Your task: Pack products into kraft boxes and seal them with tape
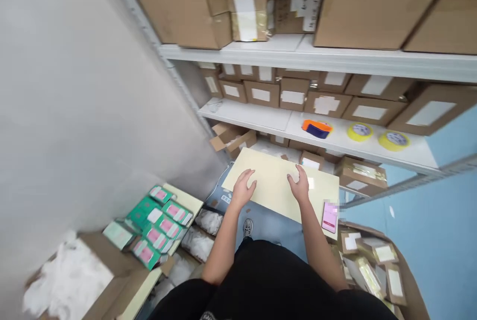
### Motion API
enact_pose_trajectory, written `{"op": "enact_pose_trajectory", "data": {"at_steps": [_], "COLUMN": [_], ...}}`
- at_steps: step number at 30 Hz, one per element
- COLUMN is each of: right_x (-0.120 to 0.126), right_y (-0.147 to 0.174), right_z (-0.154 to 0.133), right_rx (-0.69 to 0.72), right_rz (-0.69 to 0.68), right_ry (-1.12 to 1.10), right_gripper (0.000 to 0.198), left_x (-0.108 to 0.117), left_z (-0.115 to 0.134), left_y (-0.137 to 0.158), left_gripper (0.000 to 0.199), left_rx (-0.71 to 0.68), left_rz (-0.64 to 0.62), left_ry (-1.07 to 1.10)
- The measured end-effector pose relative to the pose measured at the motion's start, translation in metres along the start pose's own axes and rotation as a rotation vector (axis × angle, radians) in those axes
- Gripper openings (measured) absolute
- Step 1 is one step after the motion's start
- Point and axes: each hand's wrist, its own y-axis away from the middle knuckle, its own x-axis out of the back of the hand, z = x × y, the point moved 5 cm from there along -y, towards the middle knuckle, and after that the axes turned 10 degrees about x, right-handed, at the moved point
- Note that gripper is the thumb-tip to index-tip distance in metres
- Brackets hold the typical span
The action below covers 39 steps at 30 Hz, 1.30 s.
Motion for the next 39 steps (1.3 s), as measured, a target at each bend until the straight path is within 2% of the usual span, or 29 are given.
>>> {"op": "enact_pose_trajectory", "data": {"at_steps": [5,11,15,24,30,34,36,39], "right_x": [-0.067,-0.136,-0.193,-0.346,-0.442,-0.490,-0.507,-0.530], "right_y": [0.007,0.032,0.054,0.132,0.194,0.232,0.246,0.260], "right_z": [-0.054,-0.101,-0.144,-0.281,-0.360,-0.398,-0.410,-0.416], "right_rx": [0.156,0.235,0.289,0.479,0.586,0.641,0.651,0.648], "right_rz": [-0.247,-0.376,-0.470,-0.766,-0.920,-1.008,-1.047,-1.105], "right_ry": [-0.090,-0.124,-0.150,-0.254,-0.343,-0.408,-0.428,-0.426], "right_gripper": [0.058,0.057,0.057,0.058,0.058,0.058,0.058,0.057], "left_x": [0.052,0.094,0.134,0.254,0.320,0.341,0.339,0.328], "left_z": [-0.048,-0.098,-0.142,-0.268,-0.336,-0.372,-0.389,-0.414], "left_y": [0.028,0.051,0.078,0.167,0.243,0.290,0.302,0.303], "left_gripper": [0.044,0.047,0.048,0.047,0.047,0.049,0.052,0.056], "left_rx": [0.157,0.283,0.354,0.584,0.707,0.826,0.898,0.982], "left_rz": [0.113,0.186,0.224,0.467,0.610,0.713,0.718,0.685], "left_ry": [-0.007,0.001,0.028,0.088,0.110,0.116,0.125,0.147]}}
